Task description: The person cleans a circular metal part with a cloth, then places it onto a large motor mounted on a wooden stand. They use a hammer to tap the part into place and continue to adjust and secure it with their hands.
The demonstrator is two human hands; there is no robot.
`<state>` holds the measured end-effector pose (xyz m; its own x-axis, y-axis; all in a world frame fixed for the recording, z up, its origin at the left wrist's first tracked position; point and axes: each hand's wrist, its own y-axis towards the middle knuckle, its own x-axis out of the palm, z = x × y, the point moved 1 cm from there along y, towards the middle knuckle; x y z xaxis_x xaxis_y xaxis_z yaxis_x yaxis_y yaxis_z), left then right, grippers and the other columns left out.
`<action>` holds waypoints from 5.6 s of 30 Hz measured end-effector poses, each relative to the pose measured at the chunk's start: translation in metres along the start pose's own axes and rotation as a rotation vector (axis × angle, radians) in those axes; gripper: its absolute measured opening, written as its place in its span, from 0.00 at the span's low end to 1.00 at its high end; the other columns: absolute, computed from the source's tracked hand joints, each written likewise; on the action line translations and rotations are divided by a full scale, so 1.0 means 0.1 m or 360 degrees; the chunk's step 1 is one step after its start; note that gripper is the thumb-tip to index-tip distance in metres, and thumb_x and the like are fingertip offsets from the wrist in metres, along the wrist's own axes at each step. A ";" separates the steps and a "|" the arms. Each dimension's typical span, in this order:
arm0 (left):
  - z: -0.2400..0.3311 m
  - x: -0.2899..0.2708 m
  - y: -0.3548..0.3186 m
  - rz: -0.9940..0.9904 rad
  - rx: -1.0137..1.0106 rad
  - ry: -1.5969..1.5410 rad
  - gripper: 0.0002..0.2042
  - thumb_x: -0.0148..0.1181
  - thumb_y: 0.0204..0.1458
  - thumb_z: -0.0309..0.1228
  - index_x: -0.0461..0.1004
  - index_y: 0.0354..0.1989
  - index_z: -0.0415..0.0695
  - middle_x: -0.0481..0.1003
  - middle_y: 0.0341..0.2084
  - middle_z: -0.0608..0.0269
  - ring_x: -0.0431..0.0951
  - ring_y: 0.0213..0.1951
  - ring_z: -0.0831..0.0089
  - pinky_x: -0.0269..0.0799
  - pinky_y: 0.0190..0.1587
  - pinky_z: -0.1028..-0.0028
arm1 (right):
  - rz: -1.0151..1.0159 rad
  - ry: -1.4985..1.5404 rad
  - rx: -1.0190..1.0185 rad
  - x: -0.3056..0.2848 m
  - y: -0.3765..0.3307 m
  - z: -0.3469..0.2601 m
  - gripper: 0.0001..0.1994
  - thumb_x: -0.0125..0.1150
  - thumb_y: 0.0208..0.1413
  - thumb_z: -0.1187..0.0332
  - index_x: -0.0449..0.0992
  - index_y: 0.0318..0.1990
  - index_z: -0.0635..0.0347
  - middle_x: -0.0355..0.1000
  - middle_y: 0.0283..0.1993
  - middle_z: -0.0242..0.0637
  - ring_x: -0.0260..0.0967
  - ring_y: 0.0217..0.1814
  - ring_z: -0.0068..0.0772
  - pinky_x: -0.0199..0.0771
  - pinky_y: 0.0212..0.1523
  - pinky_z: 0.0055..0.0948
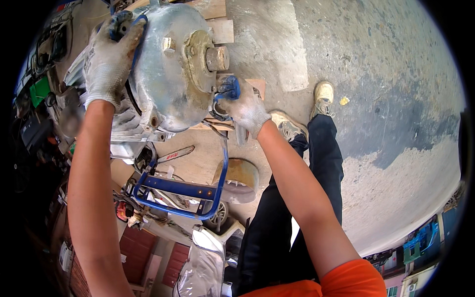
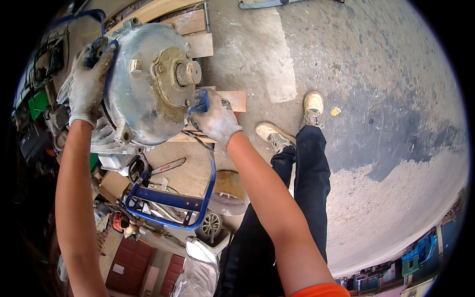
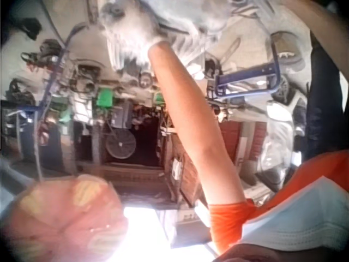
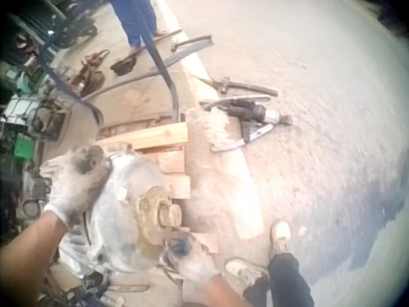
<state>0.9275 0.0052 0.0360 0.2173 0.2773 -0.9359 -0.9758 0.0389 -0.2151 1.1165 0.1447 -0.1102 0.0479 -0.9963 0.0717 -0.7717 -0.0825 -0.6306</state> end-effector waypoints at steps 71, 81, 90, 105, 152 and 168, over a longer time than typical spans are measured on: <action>0.03 -0.04 -0.03 -0.0004 0.0257 0.0216 0.21 0.59 0.50 0.42 0.72 0.49 0.44 0.72 0.48 0.57 0.73 0.48 0.63 0.64 0.52 0.72 | -0.0295 0.1286 0.0942 0.30 0.26 0.21 0.20 0.44 0.62 0.57 0.71 0.36 0.70 0.71 0.25 0.37 0.69 0.27 0.34 0.68 0.29 0.27; 0.01 -0.04 -0.02 0.0032 0.0373 0.0341 0.21 0.57 0.49 0.42 0.72 0.50 0.44 0.70 0.50 0.58 0.70 0.52 0.59 0.62 0.55 0.69 | -0.0165 0.0709 0.0279 0.41 0.33 0.49 0.19 0.40 0.63 0.57 0.71 0.37 0.64 0.69 0.26 0.36 0.67 0.24 0.29 0.67 0.25 0.25; -0.11 -0.12 -0.08 0.0001 0.0540 0.0396 0.32 0.55 0.43 0.42 0.60 0.61 0.55 0.59 0.61 0.58 0.57 0.62 0.56 0.46 0.64 0.58 | 0.0111 0.0476 0.0377 0.45 0.25 0.25 0.19 0.43 0.62 0.57 0.71 0.33 0.66 0.71 0.29 0.39 0.70 0.29 0.37 0.68 0.30 0.30; 0.08 -0.11 -0.04 -0.0075 0.0437 0.0508 0.32 0.57 0.43 0.50 0.64 0.59 0.54 0.61 0.59 0.56 0.58 0.61 0.56 0.46 0.65 0.60 | 0.0020 0.1037 0.0579 0.50 0.61 0.84 0.13 0.45 0.59 0.63 0.71 0.41 0.63 0.73 0.35 0.49 0.70 0.37 0.48 0.69 0.37 0.39; 0.26 -0.30 0.04 -0.0433 -0.0022 0.0389 0.28 0.59 0.43 0.51 0.71 0.53 0.54 0.60 0.59 0.58 0.53 0.64 0.58 0.40 0.67 0.60 | 0.0320 -0.0636 0.0370 -2.11 0.26 -1.09 0.17 0.52 0.55 0.55 0.72 0.40 0.61 0.74 0.34 0.48 0.72 0.39 0.49 0.69 0.41 0.40; 0.30 -0.24 0.14 -0.0574 -0.0180 0.0296 0.31 0.61 0.37 0.50 0.69 0.53 0.52 0.61 0.58 0.57 0.53 0.63 0.56 0.41 0.66 0.55 | -0.0405 -0.1696 0.0432 -2.99 1.71 -2.98 0.26 0.47 0.54 0.47 0.67 0.52 0.58 0.70 0.48 0.56 0.66 0.53 0.55 0.65 0.53 0.41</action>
<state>0.9081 0.0278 0.0642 0.5552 0.0870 -0.8272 -0.8300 -0.0069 -0.5578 0.7816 0.4361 -0.0090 0.8011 -0.4524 -0.3918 -0.5050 -0.1598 -0.8482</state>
